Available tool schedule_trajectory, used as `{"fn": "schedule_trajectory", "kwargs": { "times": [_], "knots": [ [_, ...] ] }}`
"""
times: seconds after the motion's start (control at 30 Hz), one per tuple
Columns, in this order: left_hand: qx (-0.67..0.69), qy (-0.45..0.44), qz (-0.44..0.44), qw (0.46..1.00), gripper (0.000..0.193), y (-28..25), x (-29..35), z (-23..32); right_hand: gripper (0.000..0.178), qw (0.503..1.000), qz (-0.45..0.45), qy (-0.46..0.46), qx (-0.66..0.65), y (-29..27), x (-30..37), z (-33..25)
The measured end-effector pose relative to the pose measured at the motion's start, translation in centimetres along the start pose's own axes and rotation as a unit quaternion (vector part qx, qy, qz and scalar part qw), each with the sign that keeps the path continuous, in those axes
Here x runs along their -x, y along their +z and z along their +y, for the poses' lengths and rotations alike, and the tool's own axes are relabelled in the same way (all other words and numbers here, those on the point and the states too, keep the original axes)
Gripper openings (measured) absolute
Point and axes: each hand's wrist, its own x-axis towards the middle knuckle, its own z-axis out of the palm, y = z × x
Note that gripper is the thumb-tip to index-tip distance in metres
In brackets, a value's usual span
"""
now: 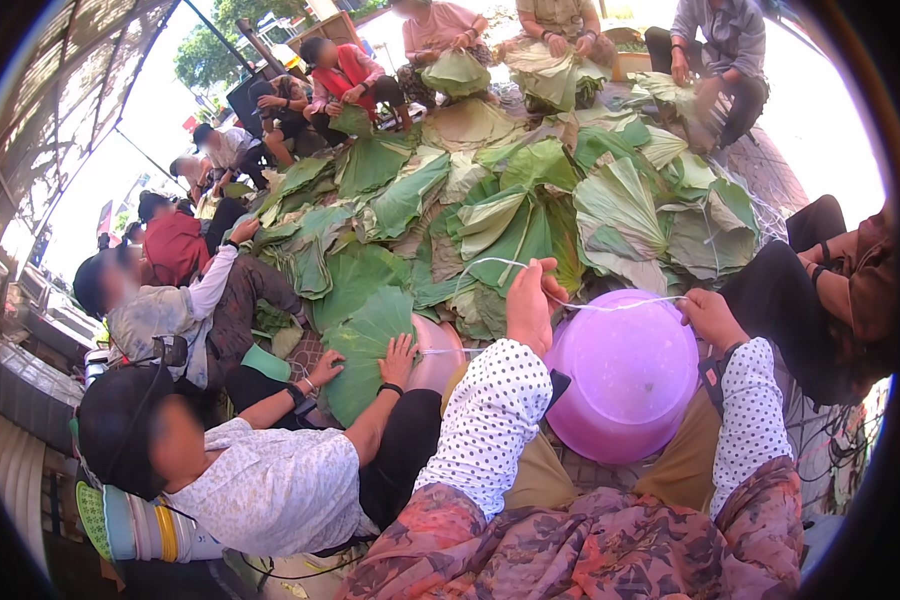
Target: The person gathers and bundles large green leaves with white string while sitting on the ground with a group of other people.
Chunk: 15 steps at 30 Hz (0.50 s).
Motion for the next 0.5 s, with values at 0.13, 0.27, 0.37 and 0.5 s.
{"fn": "schedule_trajectory", "kwargs": {
  "times": [0.13, 0.27, 0.37, 0.5],
  "knots": [
    [-0.001, 0.004, -0.002, 1.0, 0.033, -0.05, -0.17, -0.16, 0.024, 1.0, -0.005, 0.014, -0.009, -0.09, 0.34, -0.62],
    [-0.009, 0.001, 0.009, 1.0, 0.033, 0.22, -0.37, -0.39, 0.026, 1.0, -0.003, 0.001, -0.003, -0.19, -0.03, 0.27],
    [-0.01, 0.007, 0.014, 1.0, 0.033, -0.29, -0.19, -0.28, 0.027, 1.0, -0.008, 0.021, -0.013, 0.23, -0.04, -0.54],
    [-0.011, 0.002, 0.011, 1.0, 0.033, 0.22, -0.54, -0.65, 0.029, 1.0, 0.005, 0.009, 0.0, -0.05, -0.1, 0.14]
  ]
}}
